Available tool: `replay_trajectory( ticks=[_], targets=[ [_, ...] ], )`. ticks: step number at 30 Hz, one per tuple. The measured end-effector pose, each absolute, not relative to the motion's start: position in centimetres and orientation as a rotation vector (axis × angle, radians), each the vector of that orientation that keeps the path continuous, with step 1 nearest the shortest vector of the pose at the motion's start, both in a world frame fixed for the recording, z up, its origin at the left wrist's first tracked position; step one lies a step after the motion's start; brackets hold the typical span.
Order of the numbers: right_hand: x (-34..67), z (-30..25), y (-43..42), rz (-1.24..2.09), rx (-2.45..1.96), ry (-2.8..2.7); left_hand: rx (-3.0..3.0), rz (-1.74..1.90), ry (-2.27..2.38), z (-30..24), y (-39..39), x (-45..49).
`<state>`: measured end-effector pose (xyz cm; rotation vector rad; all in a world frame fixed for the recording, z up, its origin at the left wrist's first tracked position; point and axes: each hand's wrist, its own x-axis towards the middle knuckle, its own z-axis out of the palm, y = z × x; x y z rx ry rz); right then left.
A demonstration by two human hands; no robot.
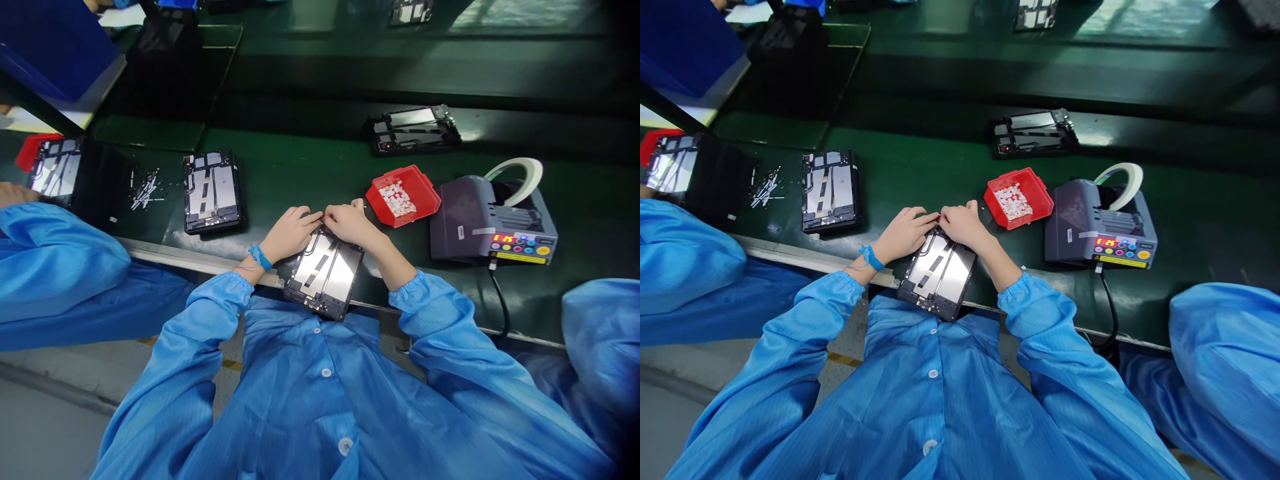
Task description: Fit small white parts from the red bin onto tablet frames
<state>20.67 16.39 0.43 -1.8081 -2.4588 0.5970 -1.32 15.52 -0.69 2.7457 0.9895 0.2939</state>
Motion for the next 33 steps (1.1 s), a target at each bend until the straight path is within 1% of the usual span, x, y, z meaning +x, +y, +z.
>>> replay_trajectory(
  ticks=[7,15,20,23,27,30,33],
  targets=[
    [20.5,1.0,17.2,0.685,-1.889,-2.461,2.731,0.250,0.942,-0.4,16.3,-1.4],
    [20.1,1.7,17.7,0.748,-1.945,-2.481,2.899,0.160,0.857,0.4,16.5,-1.5],
    [20.3,2.0,17.0,0.653,-1.975,-2.357,3.008,0.035,0.749,1.3,17.7,-1.2],
    [22.1,2.0,13.7,0.671,-1.810,-2.024,3.075,-0.101,0.675,2.4,18.3,-0.4],
    [25.4,0.6,5.8,0.878,-1.469,-1.253,3.194,-0.269,0.609,3.8,17.7,1.0],
    [27.5,-1.3,0.9,0.909,-1.291,-0.636,3.249,-0.223,0.658,4.2,16.8,1.8],
    [29.9,-3.1,-0.7,0.807,-1.230,-0.304,3.265,-0.107,0.723,4.0,16.4,2.1]
  ],
)
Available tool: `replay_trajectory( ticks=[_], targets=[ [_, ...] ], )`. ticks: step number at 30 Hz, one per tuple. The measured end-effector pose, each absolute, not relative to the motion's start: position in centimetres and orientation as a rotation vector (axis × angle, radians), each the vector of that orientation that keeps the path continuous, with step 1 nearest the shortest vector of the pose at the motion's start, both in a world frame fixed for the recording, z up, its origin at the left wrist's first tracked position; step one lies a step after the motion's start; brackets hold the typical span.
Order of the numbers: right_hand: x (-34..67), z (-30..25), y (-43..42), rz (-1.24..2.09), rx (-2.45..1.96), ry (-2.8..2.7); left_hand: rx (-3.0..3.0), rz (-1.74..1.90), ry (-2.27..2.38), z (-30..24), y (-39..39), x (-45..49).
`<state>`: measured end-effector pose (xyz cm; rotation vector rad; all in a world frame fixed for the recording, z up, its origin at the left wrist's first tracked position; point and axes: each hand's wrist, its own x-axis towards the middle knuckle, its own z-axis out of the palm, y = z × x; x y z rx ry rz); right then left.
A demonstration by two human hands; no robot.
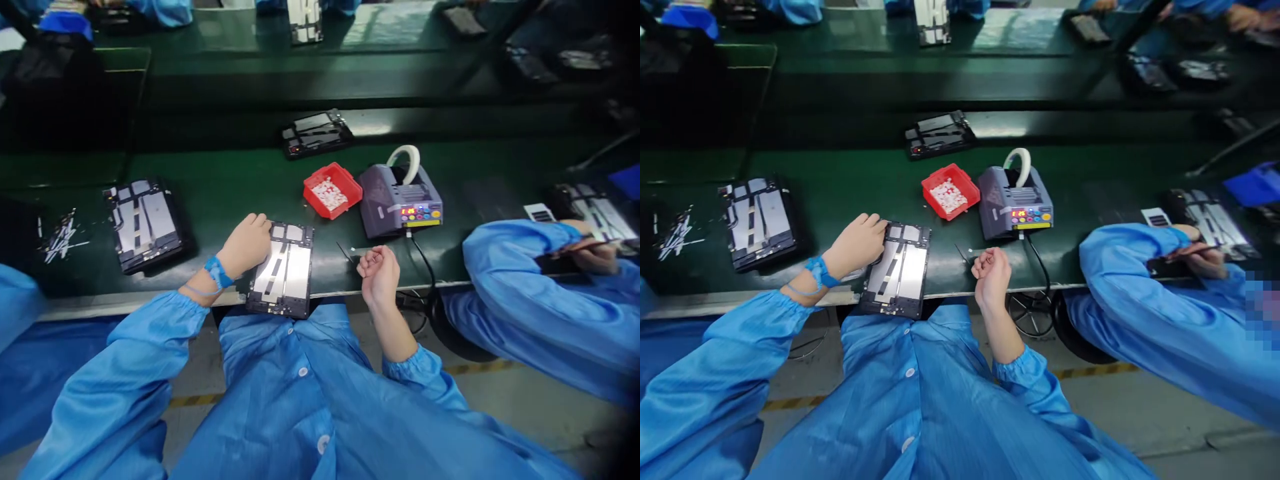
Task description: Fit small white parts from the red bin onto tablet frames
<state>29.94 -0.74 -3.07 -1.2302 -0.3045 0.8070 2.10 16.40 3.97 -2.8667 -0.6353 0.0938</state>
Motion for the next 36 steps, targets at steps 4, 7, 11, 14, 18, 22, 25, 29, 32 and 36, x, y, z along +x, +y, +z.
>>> replay_trajectory(
  ticks=[4,7,11,14,18,22,25,29,32,36],
  targets=[
    [33.4,-4.2,0.4,0.618,-1.232,-0.203,-2.853,0.070,-0.669,3.9,16.5,2.0],
    [35.2,-4.3,1.5,0.548,-1.270,-0.214,-2.872,0.079,-0.714,4.2,16.6,1.5],
    [36.2,-3.9,1.5,0.435,-1.355,-0.243,-2.922,0.101,-0.802,4.0,16.4,0.9],
    [35.6,-2.8,0.2,0.191,-1.470,-0.422,-2.992,0.054,-0.870,3.1,16.3,0.3],
    [33.1,0.1,-0.7,0.345,-1.488,-0.932,-3.093,-0.040,-0.933,1.9,16.3,-0.5],
    [29.9,2.2,4.4,0.773,-1.381,-1.578,-3.131,-0.080,-0.964,1.5,16.0,-0.9],
    [27.9,2.5,11.2,0.915,-1.336,-1.982,-3.114,-0.114,-0.972,1.6,15.6,-0.8],
    [25.9,2.2,18.4,1.085,-1.351,-2.365,-3.090,-0.135,-0.996,1.4,15.1,-0.6],
    [24.9,2.2,20.6,1.215,-1.336,-2.513,-3.087,-0.147,-1.004,1.1,15.0,-0.6],
    [24.5,2.3,21.0,1.231,-1.331,-2.574,-3.106,-0.162,-0.996,0.7,15.1,-0.8]
  ],
)
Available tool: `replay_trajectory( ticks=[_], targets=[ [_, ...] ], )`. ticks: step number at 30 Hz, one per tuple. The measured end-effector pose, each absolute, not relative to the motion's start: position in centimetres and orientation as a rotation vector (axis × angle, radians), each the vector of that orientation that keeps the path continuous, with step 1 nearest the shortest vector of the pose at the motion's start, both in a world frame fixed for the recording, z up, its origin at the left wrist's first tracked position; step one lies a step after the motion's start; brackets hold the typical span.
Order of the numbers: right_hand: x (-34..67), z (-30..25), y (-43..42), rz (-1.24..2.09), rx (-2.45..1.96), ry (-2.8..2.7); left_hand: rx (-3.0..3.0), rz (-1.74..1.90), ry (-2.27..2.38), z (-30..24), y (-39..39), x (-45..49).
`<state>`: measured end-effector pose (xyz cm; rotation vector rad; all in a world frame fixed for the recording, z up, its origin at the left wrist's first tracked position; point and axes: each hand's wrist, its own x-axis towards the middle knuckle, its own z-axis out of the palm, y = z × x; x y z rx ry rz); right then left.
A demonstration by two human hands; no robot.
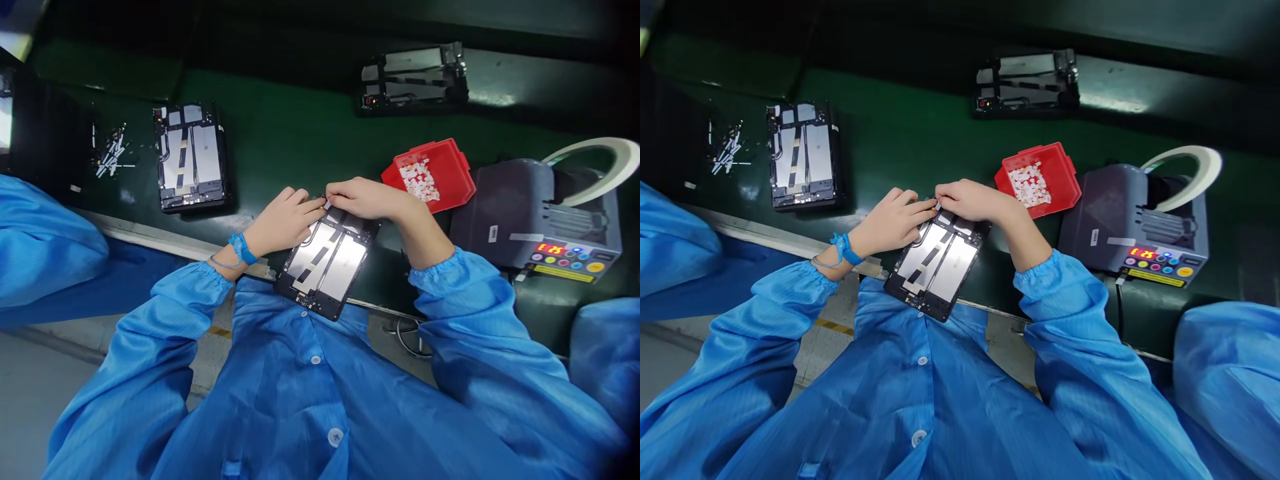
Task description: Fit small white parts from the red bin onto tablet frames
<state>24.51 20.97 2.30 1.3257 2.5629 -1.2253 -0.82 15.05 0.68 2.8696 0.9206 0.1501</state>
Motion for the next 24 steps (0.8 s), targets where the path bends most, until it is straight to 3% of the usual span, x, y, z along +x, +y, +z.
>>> replay_trajectory(
  ticks=[24],
  targets=[
    [24.9,1.3,21.8,-1.273,1.356,2.555,2.825,0.190,0.886,0.0,15.3,-1.0]
  ],
)
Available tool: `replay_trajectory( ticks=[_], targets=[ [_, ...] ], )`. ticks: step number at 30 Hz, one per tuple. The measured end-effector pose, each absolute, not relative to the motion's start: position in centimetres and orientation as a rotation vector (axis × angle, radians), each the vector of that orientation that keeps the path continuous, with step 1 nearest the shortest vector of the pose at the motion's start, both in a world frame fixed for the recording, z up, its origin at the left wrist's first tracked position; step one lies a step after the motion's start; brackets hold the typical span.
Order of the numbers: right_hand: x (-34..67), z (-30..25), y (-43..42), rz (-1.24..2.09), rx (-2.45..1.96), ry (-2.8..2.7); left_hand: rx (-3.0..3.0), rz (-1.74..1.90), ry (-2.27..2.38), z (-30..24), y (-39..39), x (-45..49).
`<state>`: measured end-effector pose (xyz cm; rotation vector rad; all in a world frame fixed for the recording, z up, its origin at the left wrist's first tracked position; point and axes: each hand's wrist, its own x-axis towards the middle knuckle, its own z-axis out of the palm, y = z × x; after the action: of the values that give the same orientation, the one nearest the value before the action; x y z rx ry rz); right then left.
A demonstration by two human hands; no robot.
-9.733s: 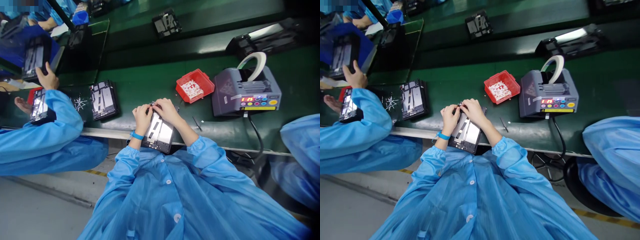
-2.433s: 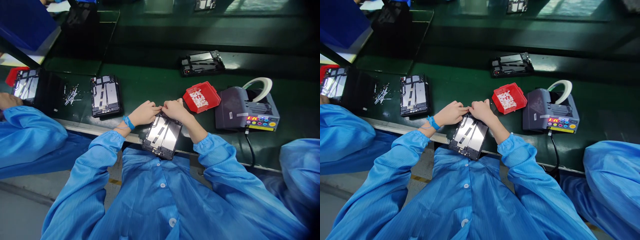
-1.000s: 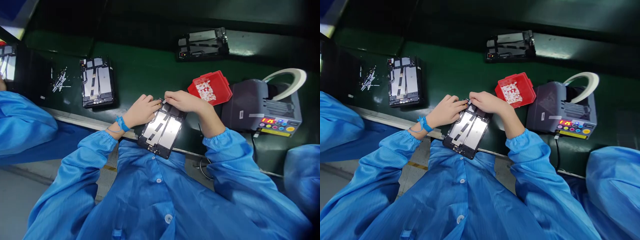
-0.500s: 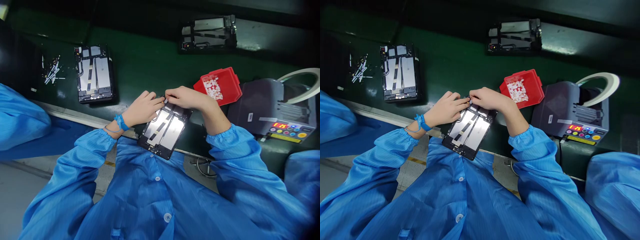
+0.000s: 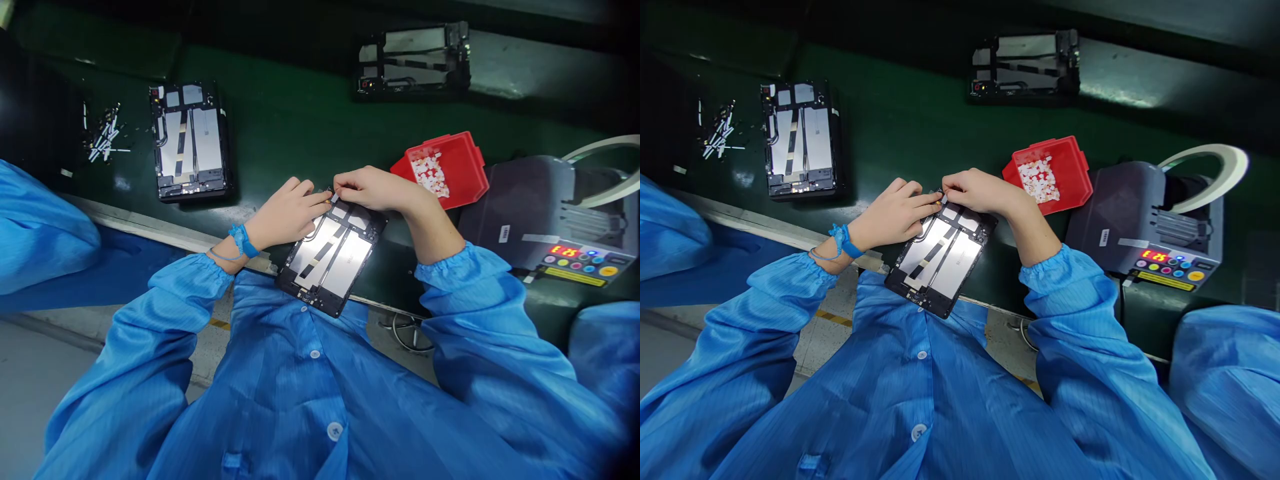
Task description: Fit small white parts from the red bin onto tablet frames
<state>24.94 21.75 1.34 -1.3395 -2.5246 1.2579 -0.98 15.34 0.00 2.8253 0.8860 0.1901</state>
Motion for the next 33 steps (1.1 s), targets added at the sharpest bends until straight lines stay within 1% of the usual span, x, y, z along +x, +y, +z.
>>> replay_trajectory(
  ticks=[14,26,29,33],
  targets=[
    [24.3,1.6,21.5,1.178,-1.381,-2.605,2.806,0.241,0.946,-0.1,15.1,-0.5],
    [24.7,0.6,22.1,1.016,-1.467,-2.642,2.812,0.217,1.075,-0.3,13.6,1.0],
    [24.5,0.1,22.2,0.924,-1.573,-2.588,2.823,0.207,1.072,-0.1,13.7,0.9],
    [24.8,0.3,20.6,0.832,-1.770,-2.369,2.844,0.195,1.077,-0.4,13.9,1.1]
  ],
)
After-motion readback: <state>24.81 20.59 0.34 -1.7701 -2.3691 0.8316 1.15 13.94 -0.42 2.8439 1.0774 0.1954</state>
